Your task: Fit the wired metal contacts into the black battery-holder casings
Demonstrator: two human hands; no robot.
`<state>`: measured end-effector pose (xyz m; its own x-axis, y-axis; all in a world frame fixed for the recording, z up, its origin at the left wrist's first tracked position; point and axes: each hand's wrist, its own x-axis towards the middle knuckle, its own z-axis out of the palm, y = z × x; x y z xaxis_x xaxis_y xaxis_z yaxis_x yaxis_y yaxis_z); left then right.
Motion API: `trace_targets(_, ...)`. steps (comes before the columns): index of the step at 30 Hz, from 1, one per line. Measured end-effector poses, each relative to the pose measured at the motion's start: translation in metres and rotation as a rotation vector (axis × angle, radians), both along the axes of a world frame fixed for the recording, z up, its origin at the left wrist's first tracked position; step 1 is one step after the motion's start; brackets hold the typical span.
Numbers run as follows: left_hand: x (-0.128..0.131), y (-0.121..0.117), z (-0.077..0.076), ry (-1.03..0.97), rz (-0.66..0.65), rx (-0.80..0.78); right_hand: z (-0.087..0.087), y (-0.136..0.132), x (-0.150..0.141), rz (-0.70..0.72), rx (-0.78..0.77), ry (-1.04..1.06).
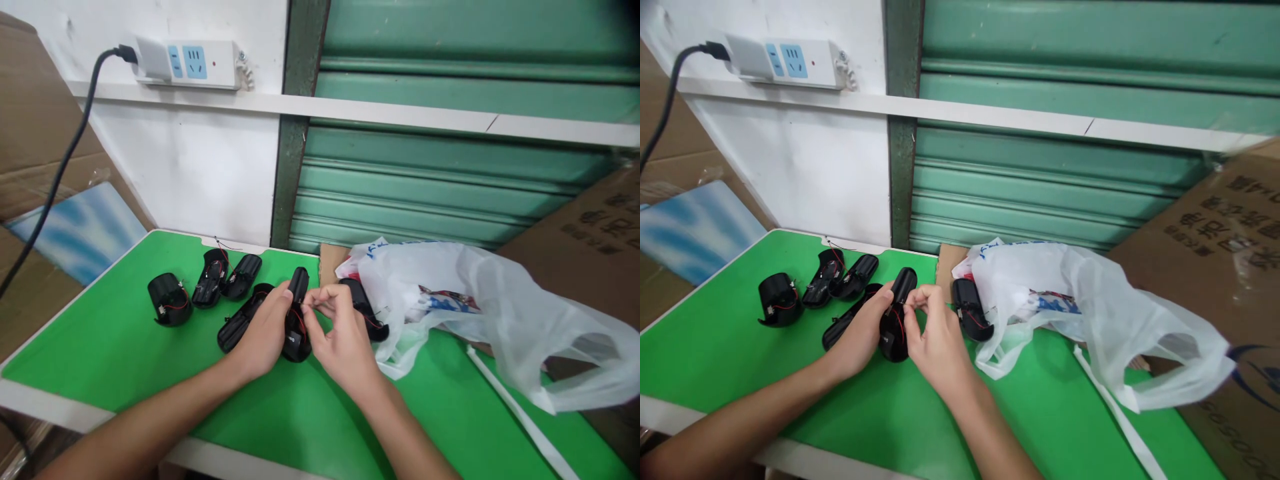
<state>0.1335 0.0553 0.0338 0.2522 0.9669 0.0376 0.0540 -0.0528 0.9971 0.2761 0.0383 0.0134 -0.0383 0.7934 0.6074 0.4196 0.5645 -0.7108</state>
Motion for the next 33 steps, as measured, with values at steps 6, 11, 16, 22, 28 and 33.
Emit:
trace_targets(6, -0.002, -0.005, 0.002, 0.128, -0.011, 0.133, 0.003, -0.005, 0.003, -0.064, 0.078, -0.195)
trace_targets(11, -0.002, -0.008, -0.001, 0.167, -0.013, 0.198, 0.007, -0.009, 0.007, -0.090, 0.119, -0.335)
trace_targets(16, -0.001, -0.009, -0.004, 0.185, -0.016, 0.248, 0.010, -0.011, 0.009, -0.101, 0.100, -0.399)
trace_targets(22, 0.000, -0.006, -0.002, 0.150, -0.009, 0.106, 0.008, -0.006, 0.009, -0.043, 0.001, -0.285)
trace_targets(28, 0.002, -0.005, -0.001, 0.142, -0.011, 0.092, 0.009, -0.006, 0.008, -0.078, 0.027, -0.346)
trace_targets(33, 0.001, -0.007, -0.006, 0.194, -0.013, 0.194, 0.014, -0.010, 0.007, -0.107, 0.080, -0.461)
